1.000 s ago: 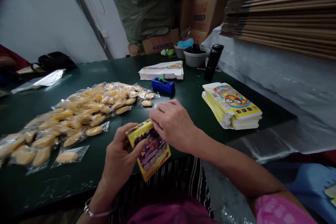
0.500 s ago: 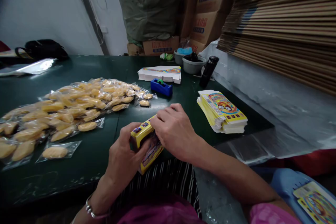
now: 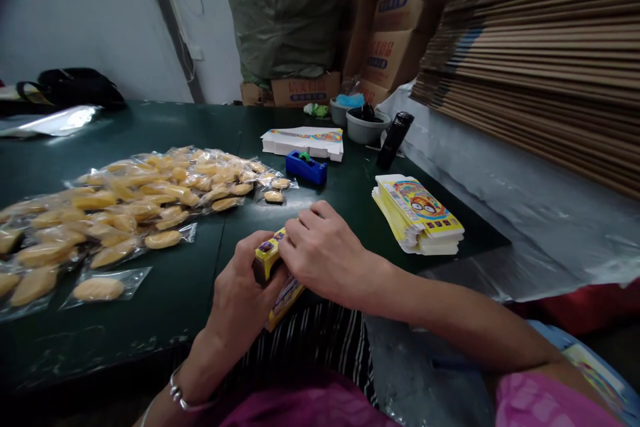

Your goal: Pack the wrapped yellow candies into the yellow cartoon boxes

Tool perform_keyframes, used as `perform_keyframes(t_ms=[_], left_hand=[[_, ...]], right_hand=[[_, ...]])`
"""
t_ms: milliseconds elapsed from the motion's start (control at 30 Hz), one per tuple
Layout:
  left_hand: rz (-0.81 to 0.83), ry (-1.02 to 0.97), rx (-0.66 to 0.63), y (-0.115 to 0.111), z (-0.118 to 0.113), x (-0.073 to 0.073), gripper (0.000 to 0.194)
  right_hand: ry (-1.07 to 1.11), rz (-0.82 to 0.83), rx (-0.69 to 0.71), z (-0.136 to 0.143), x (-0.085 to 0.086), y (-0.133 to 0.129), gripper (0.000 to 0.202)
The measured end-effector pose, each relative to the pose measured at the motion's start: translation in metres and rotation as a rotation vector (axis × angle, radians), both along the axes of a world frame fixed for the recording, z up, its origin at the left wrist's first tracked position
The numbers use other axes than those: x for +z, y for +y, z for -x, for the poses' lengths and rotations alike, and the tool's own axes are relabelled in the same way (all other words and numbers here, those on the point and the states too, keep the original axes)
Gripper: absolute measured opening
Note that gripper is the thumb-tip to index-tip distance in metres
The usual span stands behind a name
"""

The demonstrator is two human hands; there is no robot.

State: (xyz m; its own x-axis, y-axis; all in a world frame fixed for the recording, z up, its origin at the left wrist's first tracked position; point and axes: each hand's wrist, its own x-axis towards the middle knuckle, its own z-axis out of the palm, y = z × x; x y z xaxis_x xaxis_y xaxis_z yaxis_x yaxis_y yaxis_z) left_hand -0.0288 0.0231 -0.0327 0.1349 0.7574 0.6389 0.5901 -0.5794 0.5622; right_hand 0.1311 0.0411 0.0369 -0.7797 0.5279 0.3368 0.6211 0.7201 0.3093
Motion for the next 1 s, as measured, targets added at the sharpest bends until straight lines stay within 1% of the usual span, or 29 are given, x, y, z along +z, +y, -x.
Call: perform_keyframes(t_ms=[67, 133, 233, 333, 433, 533, 600, 667, 733, 800, 833, 867, 933, 967, 1000], left_hand=[[0.017, -0.023, 0.012, 0.0, 0.0, 0.0, 0.033], [0.044, -0.055, 0.045, 0.0, 0.0, 0.0, 0.032], [0.107, -0.114, 0.117, 0.005, 0.003, -0.001, 0.029], [0.186, -0.162, 0.145, 0.012, 0.008, -0.004, 0.029], [0.296, -0.223, 0.165, 0.021, 0.015, -0.009, 0.035], [0.412, -0.328, 0.141, 0.027, 0.021, -0.015, 0.04], [0.454, -0.392, 0.116, 0.03, 0.024, -0.018, 0.041], [0.48, -0.44, 0.113, 0.031, 0.027, -0.019, 0.043], [0.506, -0.498, 0.103, 0.032, 0.029, -0.019, 0.043], [0.53, -0.57, 0.065, 0.033, 0.031, -0.018, 0.044], [0.544, -0.607, 0.038, 0.033, 0.031, -0.017, 0.045], [0.561, -0.643, 0.009, 0.033, 0.031, -0.016, 0.046], [0.604, -0.704, -0.055, 0.033, 0.031, -0.014, 0.048], [0.624, -0.721, -0.085, 0.033, 0.03, -0.012, 0.049], [0.641, -0.726, -0.113, 0.032, 0.029, -0.011, 0.049]], right_hand=[[-0.018, 0.004, 0.022, 0.001, -0.001, 0.002, 0.022], [0.004, -0.005, 0.029, 0.001, -0.007, 0.005, 0.02], [0.14, -0.009, -0.004, 0.002, -0.022, 0.01, 0.016], [0.291, 0.028, -0.046, 0.006, -0.04, 0.013, 0.017], [0.317, 0.065, -0.088, 0.014, -0.059, 0.01, 0.031], [0.289, 0.106, -0.136, 0.018, -0.077, 0.004, 0.049], [0.252, 0.149, -0.153, 0.016, -0.087, -0.003, 0.055], [0.206, 0.21, -0.148, 0.01, -0.092, -0.011, 0.057], [0.232, 0.284, -0.102, 0.001, -0.09, -0.018, 0.05], [0.384, 0.333, -0.038, -0.009, -0.081, -0.02, 0.033], [0.489, 0.332, -0.019, -0.014, -0.075, -0.018, 0.024], [0.599, 0.314, -0.016, -0.017, -0.067, -0.014, 0.019], [0.785, 0.294, -0.027, -0.02, -0.054, 0.0, 0.02], [0.859, 0.328, -0.021, -0.019, -0.049, 0.009, 0.021], [0.92, 0.402, 0.0, -0.017, -0.046, 0.018, 0.022]])
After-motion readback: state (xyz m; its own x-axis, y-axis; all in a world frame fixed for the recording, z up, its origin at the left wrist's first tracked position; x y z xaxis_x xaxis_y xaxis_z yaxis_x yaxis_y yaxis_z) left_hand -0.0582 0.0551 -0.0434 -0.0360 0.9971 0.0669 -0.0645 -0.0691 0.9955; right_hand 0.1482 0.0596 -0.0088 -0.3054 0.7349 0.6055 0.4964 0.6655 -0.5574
